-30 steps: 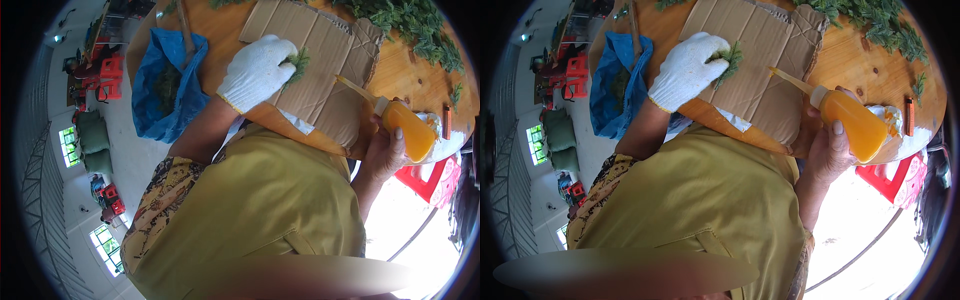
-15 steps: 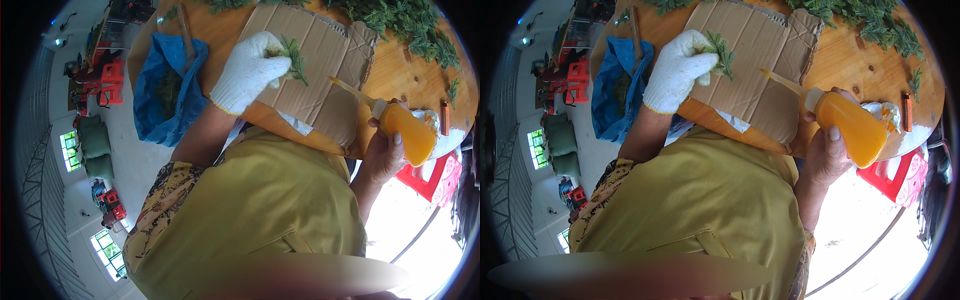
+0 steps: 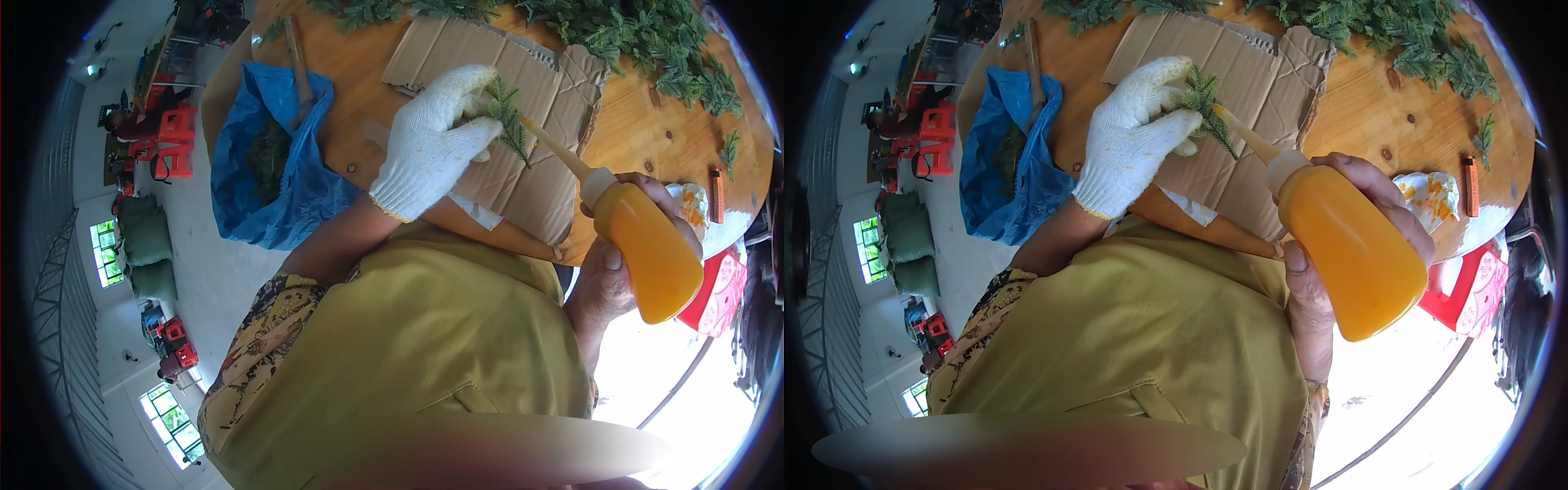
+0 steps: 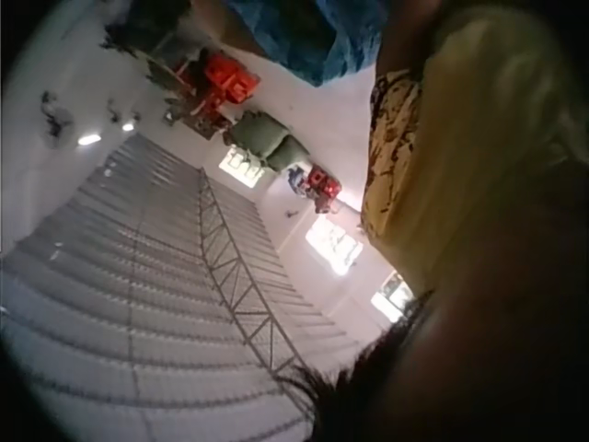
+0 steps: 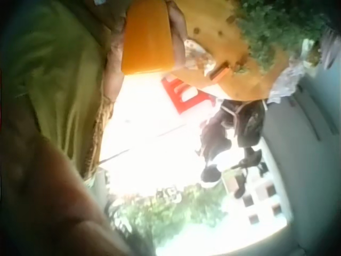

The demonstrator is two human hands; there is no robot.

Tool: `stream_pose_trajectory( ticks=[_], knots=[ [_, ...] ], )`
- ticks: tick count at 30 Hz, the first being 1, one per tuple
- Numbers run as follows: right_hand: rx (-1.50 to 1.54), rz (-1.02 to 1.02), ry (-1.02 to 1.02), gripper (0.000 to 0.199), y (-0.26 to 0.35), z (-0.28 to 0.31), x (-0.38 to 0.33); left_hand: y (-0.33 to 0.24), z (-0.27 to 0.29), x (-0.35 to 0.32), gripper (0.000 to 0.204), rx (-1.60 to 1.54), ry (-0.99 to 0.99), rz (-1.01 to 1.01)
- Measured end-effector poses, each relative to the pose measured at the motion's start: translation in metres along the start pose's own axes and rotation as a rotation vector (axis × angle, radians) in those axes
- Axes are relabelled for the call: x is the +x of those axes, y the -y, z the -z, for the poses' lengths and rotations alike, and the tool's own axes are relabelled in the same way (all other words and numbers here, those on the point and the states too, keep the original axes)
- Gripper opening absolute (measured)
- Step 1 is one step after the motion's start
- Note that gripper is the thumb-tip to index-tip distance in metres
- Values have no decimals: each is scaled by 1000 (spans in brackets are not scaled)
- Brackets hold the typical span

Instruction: Applying a liquid substance from a squeeze bottle to small plant cuttings on a cardboard surface.

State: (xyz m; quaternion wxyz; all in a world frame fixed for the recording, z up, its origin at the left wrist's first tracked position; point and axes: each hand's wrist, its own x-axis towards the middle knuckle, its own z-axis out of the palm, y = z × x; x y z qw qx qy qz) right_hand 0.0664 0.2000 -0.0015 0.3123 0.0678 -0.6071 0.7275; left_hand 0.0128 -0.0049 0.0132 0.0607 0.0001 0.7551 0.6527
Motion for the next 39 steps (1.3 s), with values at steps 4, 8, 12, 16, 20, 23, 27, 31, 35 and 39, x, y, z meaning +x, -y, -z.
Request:
stream_pose_trajectory(
  ticks=[4, 8, 12, 16, 20, 23, 27, 31, 35, 39],
  knots=[
    [-127, 125, 25, 61, -4, -6, 5, 1, -4, 0, 47, -15, 9, -9],
    [-226, 130, 22, 63, -9, -5, 5, 3, -5, 0, 47, -7, 23, -12],
    [-276, 156, -5, 65, -10, -9, 5, 6, -6, 0, 46, -29, 20, 13],
    [-335, 142, 66, 65, -8, -8, 9, 7, -6, 2, 45, -44, 22, 18],
    [-351, 113, 119, 64, -6, -3, 9, 6, -5, 2, 45, -56, 30, 32],
    [-354, 132, 112, 62, -8, -5, 8, 11, -5, 5, 44, -66, 11, 28],
    [-220, 138, 118, 58, -17, -2, 5, 9, -4, 6, 43, -76, 5, 27],
    [-203, 103, 200, 57, -18, 7, 3, 12, -4, 7, 41, -103, -23, 39],
    [-182, 100, 142, 57, -20, 3, -3, 13, -4, 8, 39, -134, -40, 55],
    [-202, 137, 150, 57, -23, 3, -2, 15, -3, 9, 39, -128, -48, 61]
  ],
)
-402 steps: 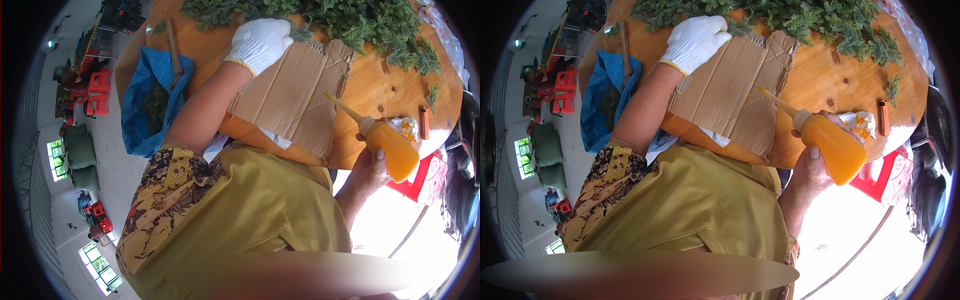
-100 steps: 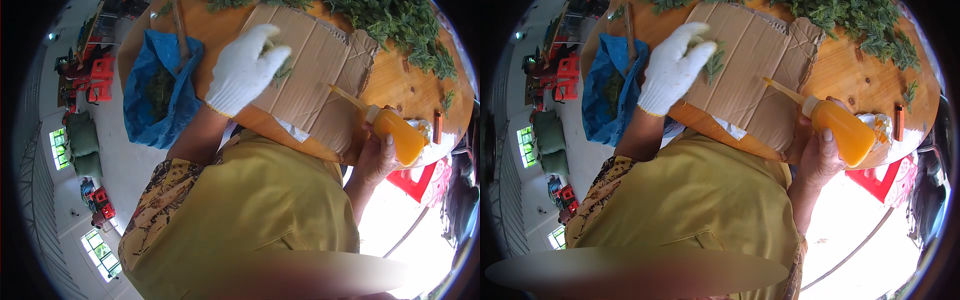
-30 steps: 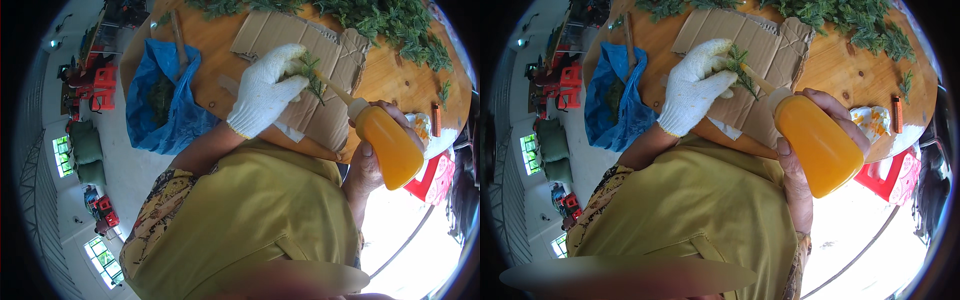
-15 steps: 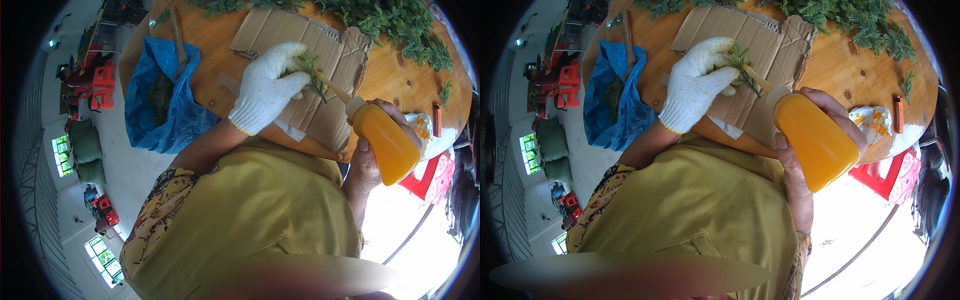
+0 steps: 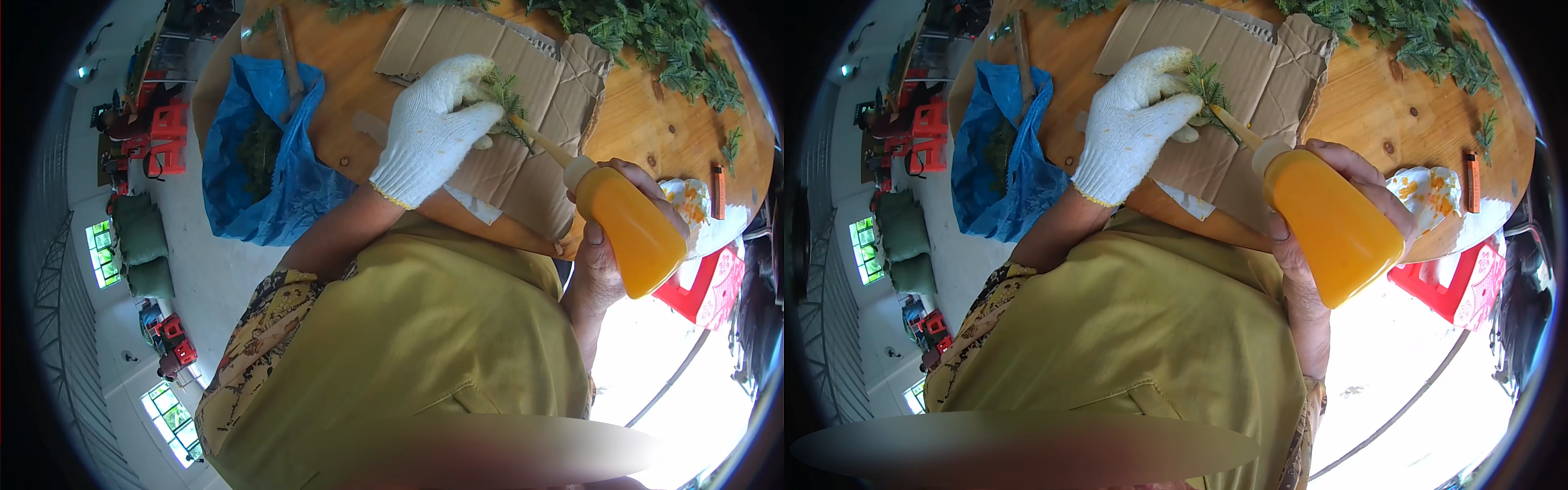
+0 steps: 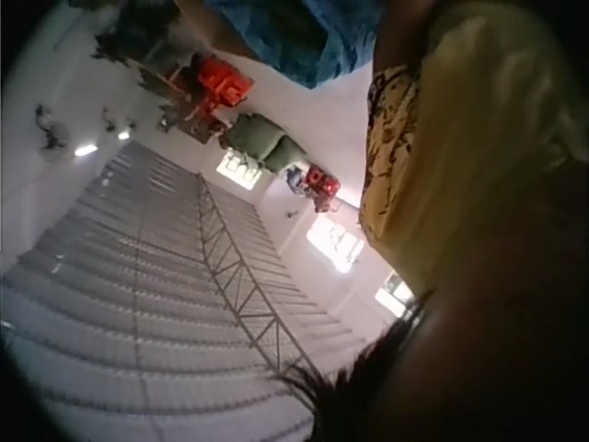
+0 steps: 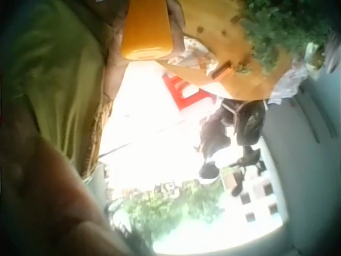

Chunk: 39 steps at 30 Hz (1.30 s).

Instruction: Applying a liquid substance from a squeeze bottle to small plant cuttings on a cardboard surface.

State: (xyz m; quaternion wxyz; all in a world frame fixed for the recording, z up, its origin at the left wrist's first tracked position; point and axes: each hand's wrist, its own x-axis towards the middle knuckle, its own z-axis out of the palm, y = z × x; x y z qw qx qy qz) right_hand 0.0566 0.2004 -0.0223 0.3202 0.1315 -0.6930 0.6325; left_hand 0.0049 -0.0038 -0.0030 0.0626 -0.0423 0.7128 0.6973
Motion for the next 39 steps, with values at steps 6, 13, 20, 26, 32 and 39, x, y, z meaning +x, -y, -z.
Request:
stream_pose_trajectory(
  ticks=[6, 13, 20, 26, 32, 39],
  knots=[
    [-47, -12, -3, 57, 2, 1, 1, -1, 1, 1, 43, 26, 20, -20],
    [-82, -43, 39, 58, 6, 5, 4, 1, 1, 2, 43, 65, 7, -50],
    [-127, -45, 45, 58, 9, 5, 5, 3, 1, 3, 42, 99, 11, -56],
    [-55, -27, 58, 55, 4, 3, 3, 8, 2, 4, 42, 159, 15, -88],
    [-17, -55, -20, 54, 2, -1, -4, 8, 2, 6, 41, 190, 17, -109],
    [-125, -29, 23, 60, 5, 5, 0, 4, 1, 5, 41, 168, 9, -85]
  ],
)
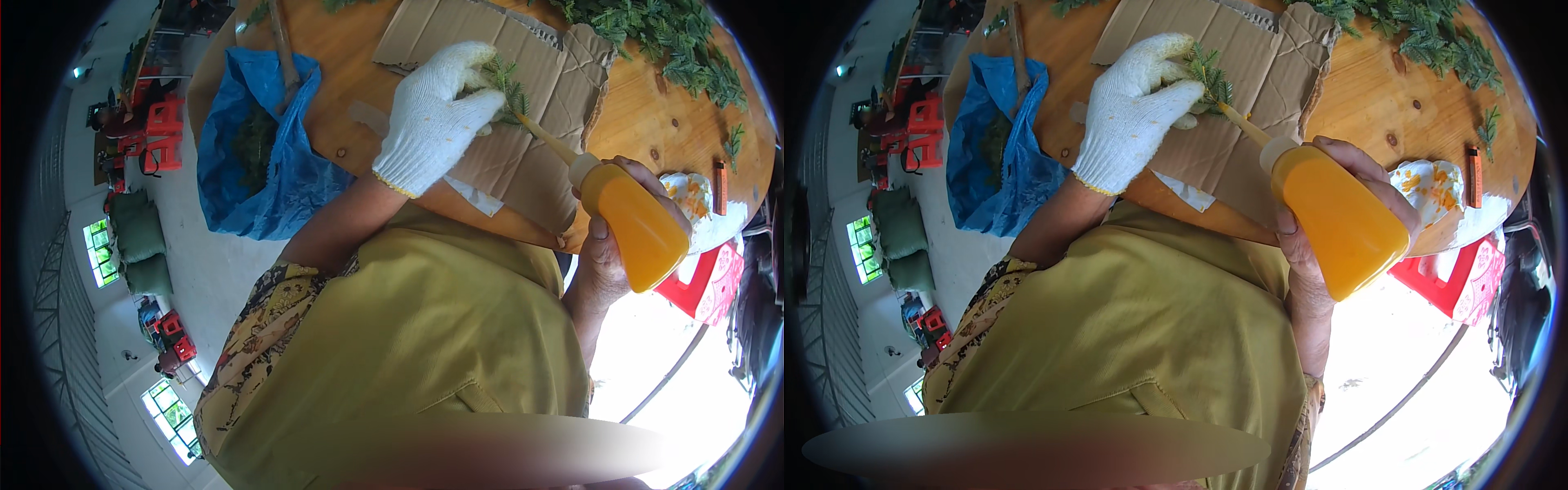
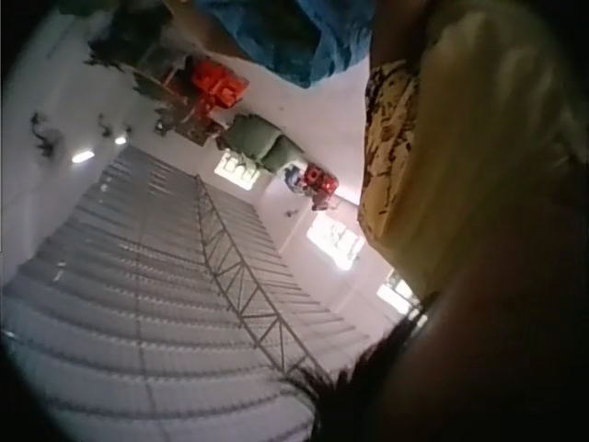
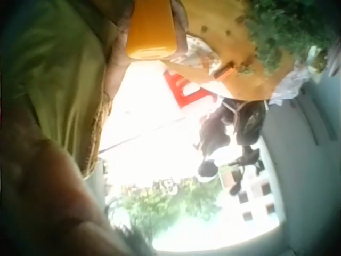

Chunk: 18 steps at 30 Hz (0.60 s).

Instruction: Applying a liquid substance from a squeeze bottle to small plant cuttings on a cardboard surface.

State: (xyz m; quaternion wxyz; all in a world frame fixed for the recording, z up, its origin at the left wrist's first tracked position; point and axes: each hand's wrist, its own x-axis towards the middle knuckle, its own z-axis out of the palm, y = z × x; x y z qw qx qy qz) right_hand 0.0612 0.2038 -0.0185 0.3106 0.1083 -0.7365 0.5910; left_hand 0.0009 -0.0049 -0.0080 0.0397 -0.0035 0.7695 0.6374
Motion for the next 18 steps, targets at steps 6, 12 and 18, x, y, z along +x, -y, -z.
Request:
stream_pose_trajectory(
  ticks=[6, 12, 18],
  knots=[
    [-20, -39, -20, 56, -1, 4, -3, 1, -2, 0, 35, -5, -46, -22],
    [22, -35, -67, 48, 0, 5, -5, 0, -1, -1, 39, -22, -6, -1],
    [14, -57, -87, 48, -4, 9, -10, 2, -3, 0, 40, -38, -3, -6]
  ],
)
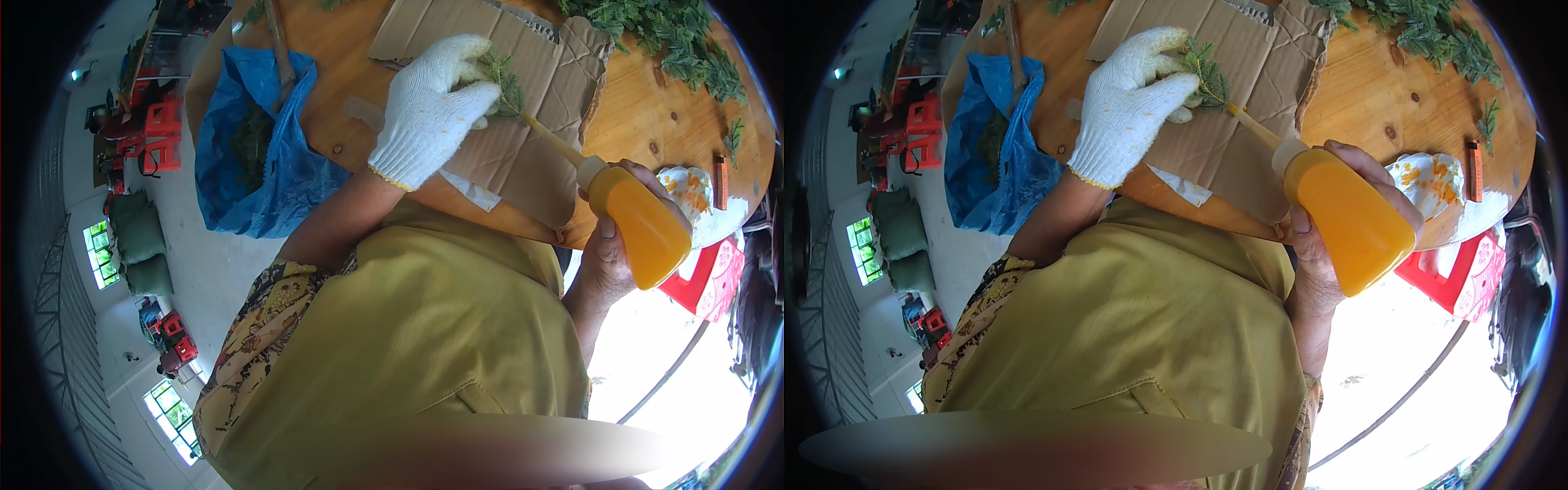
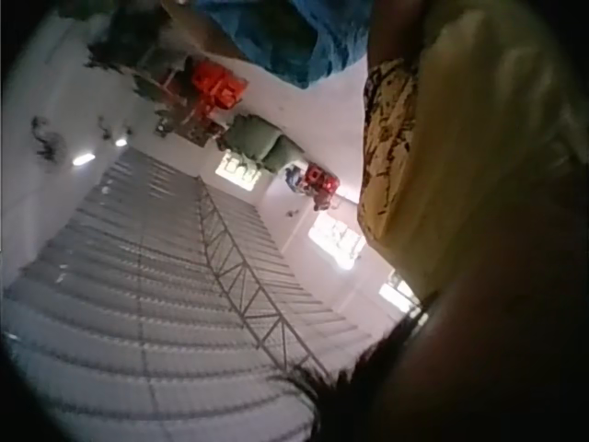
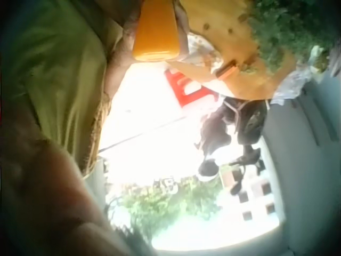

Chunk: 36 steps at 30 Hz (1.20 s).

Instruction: Applying a liquid substance from a squeeze bottle to small plant cuttings on a cardboard surface.

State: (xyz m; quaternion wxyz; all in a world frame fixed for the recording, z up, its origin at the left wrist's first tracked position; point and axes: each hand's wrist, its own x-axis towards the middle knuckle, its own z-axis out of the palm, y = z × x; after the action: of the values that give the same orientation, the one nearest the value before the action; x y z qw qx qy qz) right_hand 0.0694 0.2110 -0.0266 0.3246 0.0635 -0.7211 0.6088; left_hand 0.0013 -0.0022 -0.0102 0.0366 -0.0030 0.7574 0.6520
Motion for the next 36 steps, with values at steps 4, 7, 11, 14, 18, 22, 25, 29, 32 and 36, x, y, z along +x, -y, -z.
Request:
stream_pose_trajectory(
  ticks=[4, 7, 11, 14, 18, 22, 25, 29, 32, 36],
  knots=[
    [69, -60, -77, 52, -1, -2, -5, 0, 0, 1, 41, -20, -6, 19],
    [116, -117, -79, 54, -2, 3, -7, 1, 1, 3, 41, -27, -2, 20],
    [305, -191, -187, 54, -9, 7, -14, -2, 3, 2, 41, -58, -2, 26],
    [568, -389, -206, 56, -13, 15, -17, -4, 11, -6, 38, -12, -35, -10],
    [802, -485, -316, 57, -27, 22, -18, -24, 51, -16, 32, 50, -129, -66],
    [820, -530, -311, 59, -37, 24, -18, -56, 133, -32, 16, 141, -491, -171],
    [771, -526, -244, 58, -32, 16, -13, -39, 221, -54, 24, 604, -732, -163],
    [756, -513, -233, 57, -29, 22, -13, -25, 285, -63, 42, 1134, -523, 195],
    [727, -521, -287, 55, -39, 19, -15, -22, 299, -70, 46, 1202, -562, 190],
    [702, -502, -303, 51, -29, 8, -16, -20, 267, -35, 32, 1314, -681, 47]
  ],
)
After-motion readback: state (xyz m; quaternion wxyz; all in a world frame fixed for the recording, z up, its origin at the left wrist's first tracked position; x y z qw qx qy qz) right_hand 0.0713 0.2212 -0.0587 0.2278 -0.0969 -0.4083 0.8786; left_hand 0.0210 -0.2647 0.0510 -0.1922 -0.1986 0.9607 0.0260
